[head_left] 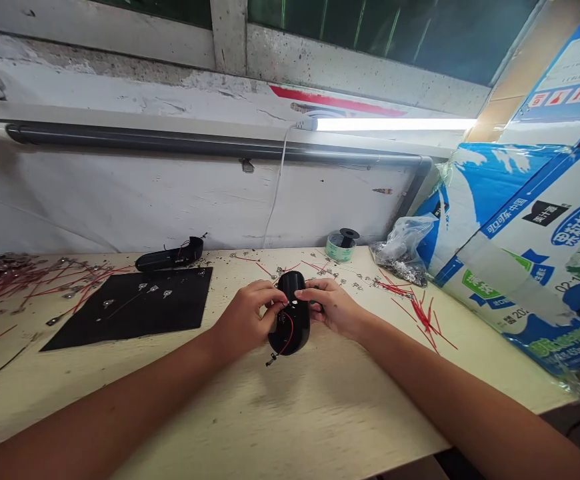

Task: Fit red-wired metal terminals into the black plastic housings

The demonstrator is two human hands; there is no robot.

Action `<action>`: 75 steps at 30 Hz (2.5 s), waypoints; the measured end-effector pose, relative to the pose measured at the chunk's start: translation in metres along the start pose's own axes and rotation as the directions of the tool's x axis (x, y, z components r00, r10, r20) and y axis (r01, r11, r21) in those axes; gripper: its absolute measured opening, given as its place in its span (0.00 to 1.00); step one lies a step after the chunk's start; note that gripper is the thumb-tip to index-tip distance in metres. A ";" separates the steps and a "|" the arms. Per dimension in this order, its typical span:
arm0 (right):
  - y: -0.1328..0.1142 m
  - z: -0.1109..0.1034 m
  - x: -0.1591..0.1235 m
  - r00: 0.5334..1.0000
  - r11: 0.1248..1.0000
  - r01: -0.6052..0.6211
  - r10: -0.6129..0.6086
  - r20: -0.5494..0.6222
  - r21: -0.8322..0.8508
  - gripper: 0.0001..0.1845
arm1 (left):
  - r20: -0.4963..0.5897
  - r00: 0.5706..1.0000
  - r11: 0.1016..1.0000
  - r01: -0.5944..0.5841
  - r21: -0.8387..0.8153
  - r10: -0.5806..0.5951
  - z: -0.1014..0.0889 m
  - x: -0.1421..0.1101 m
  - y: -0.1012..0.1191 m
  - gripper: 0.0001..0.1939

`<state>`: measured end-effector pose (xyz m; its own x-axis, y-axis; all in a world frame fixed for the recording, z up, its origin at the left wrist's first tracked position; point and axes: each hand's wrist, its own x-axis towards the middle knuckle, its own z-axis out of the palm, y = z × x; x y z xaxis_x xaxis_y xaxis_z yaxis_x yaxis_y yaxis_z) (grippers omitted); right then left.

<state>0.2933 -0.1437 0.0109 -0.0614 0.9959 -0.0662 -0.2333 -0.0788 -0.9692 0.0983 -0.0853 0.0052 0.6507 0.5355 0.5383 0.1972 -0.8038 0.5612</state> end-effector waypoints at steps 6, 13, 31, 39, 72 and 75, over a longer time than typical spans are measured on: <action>0.002 -0.001 0.001 1.000 1.000 -0.005 0.005 -0.010 -0.017 0.16 | 0.058 0.997 0.996 0.049 -0.073 -0.044 -0.003 0.003 0.000 0.09; -0.002 0.003 -0.001 1.000 1.000 -0.011 0.011 -0.024 -0.011 0.16 | 0.093 0.994 0.996 0.057 -0.071 -0.050 -0.004 0.006 0.000 0.10; -0.003 0.002 0.002 0.994 0.994 -0.012 0.024 -0.109 0.111 0.18 | 0.013 0.933 0.814 0.322 -0.484 -0.361 -0.004 0.012 0.004 0.06; -0.004 -0.004 0.003 0.994 0.960 -0.081 0.097 -0.050 0.267 0.17 | 0.334 0.775 0.224 0.512 -0.829 -0.536 0.008 0.013 0.017 0.15; -0.001 0.010 -0.003 0.941 0.920 0.274 -0.317 -0.121 -0.279 0.15 | 0.387 0.761 0.241 0.566 -0.789 -0.521 0.009 0.008 0.008 0.20; -0.001 0.012 -0.003 0.947 0.916 0.255 -0.302 -0.113 -0.311 0.15 | 0.383 0.767 0.246 0.560 -0.791 -0.515 0.010 0.007 0.008 0.19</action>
<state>0.2824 -0.1474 0.0151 0.1222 0.9715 0.2031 0.0723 0.1954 -0.9781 0.1118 -0.0906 0.0076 0.6785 0.7253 -0.1164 -0.1671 0.3068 0.9370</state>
